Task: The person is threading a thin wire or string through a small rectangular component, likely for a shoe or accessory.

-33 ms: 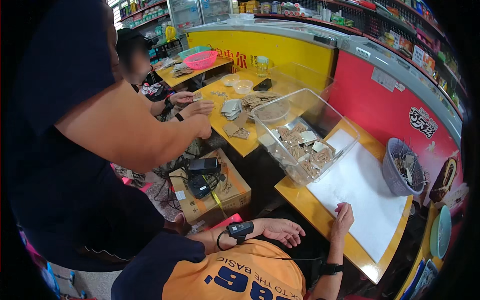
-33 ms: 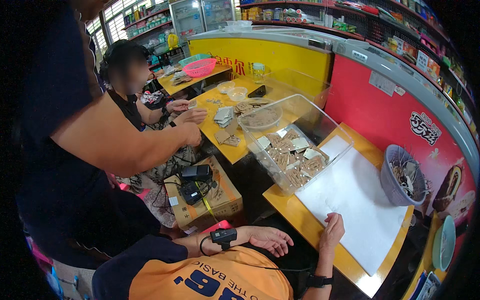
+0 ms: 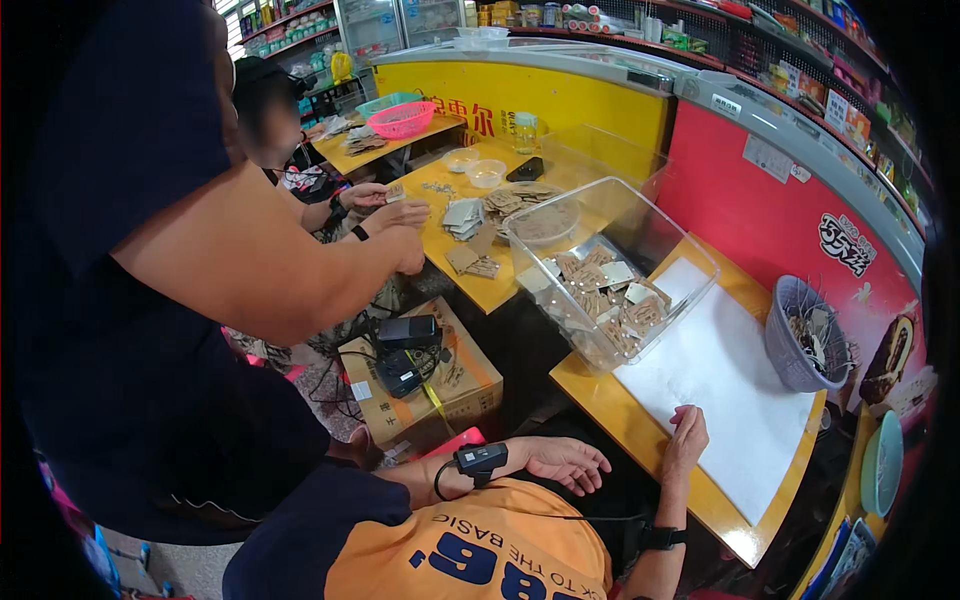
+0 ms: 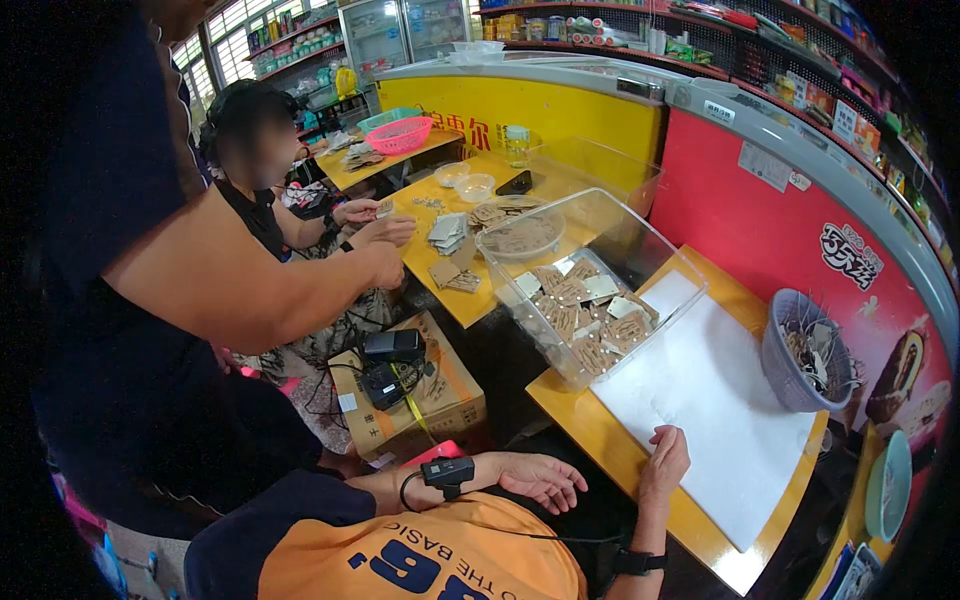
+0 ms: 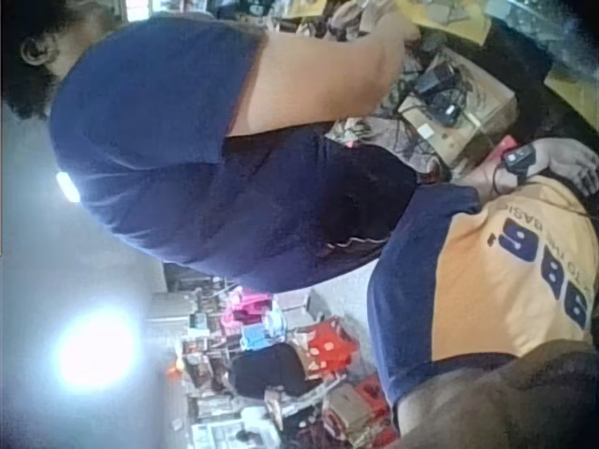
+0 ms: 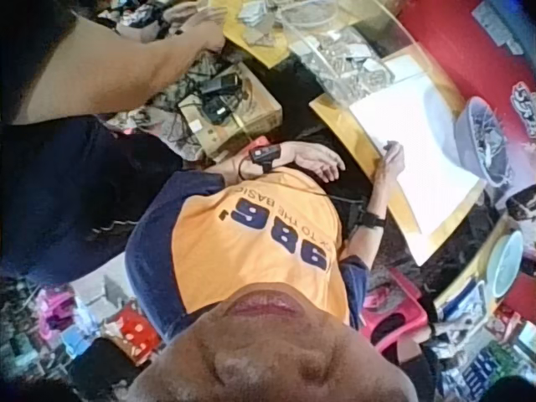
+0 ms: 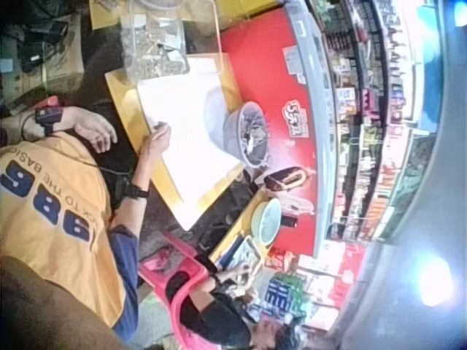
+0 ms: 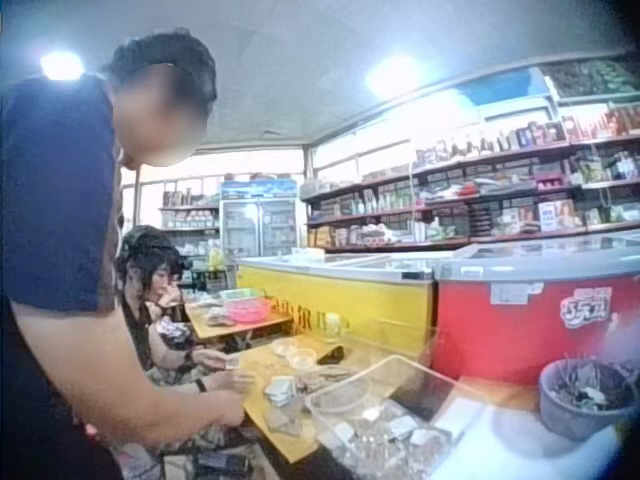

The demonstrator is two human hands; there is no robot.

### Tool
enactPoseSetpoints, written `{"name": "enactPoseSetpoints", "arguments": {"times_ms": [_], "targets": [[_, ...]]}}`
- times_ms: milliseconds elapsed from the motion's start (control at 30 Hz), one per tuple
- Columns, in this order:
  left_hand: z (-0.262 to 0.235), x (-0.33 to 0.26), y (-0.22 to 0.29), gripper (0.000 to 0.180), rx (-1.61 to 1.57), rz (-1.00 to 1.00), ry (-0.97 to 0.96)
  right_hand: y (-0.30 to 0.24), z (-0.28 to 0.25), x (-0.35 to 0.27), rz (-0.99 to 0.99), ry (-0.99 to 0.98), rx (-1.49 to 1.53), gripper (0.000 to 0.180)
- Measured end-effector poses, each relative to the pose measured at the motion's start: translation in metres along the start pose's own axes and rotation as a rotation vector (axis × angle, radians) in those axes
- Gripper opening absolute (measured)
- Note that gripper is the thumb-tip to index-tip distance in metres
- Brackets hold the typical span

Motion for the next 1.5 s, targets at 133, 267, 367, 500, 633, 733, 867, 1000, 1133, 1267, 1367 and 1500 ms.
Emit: {"name": "enactPoseSetpoints", "arguments": {"times_ms": [133, 267, 367, 500, 633, 733, 867, 1000, 1133, 1267, 1367, 1500], "targets": [[-0.004, 0.0, 0.007, 0.032, 0.0, 0.009, -0.012, -0.006, 0.004, 0.004, -0.028, -0.041, 0.028, 0.041], [-0.004, 0.0, 0.007, 0.032, 0.002, 0.006, -0.005, -0.008, 0.005, 0.004, -0.033, -0.062, 0.064, 0.039], [-0.004, 0.0, 0.007, 0.032, 0.0, 0.009, -0.015, -0.011, 0.0, 0.004, -0.003, 0.027, 0.135, 0.033], [-0.005, -0.001, 0.007, 0.033, 0.003, 0.005, -0.008, -0.013, -0.005, 0.005, -0.046, 0.155, 0.214, 0.019], [-0.002, -0.003, 0.008, 0.033, 0.005, 0.012, -0.018, -0.019, -0.003, 0.005, -0.261, 0.078, 0.065, 0.017], [-0.003, -0.002, 0.008, 0.031, 0.024, 0.016, -0.009, -0.014, 0.0, 0.003, -0.245, 0.051, 0.059, 0.017], [-0.001, 0.0, 0.007, 0.03, 0.017, 0.005, -0.031, -0.008, -0.003, 0.0, -0.172, 0.013, -0.043, 0.015], [-0.007, -0.004, 0.009, 0.034, 0.013, 0.013, -0.03, -0.009, 0.003, 0.003, -0.169, 0.011, -0.057, 0.013], [-0.004, 0.0, 0.009, 0.031, 0.016, 0.01, -0.024, -0.006, 0.002, 0.003, -0.199, 0.021, -0.089, 0.012], [-0.003, -0.002, 0.01, 0.029, 0.014, 0.018, -0.016, -0.018, 0.001, 0.004, -0.2, 0.031, -0.017, 0.012], [-0.003, -0.002, 0.009, 0.034, 0.019, 0.012, -0.034, -0.023, -0.001, 0.004, -0.23, 0.045, 0.008, 0.014], [-0.005, -0.001, 0.008, 0.034, 0.016, 0.013, -0.044, -0.019, 0.001, 0.005, -0.184, 0.019, 0.055, 0.018]]}}
Point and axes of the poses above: each hand's wrist, its own x-axis towards the middle knuckle, its own z-axis out of the palm, y = z × x, the point moved 9 cm from there along x, towards the middle knuckle, and after that the axes turned 10 degrees about -y, right-handed, at the moved point
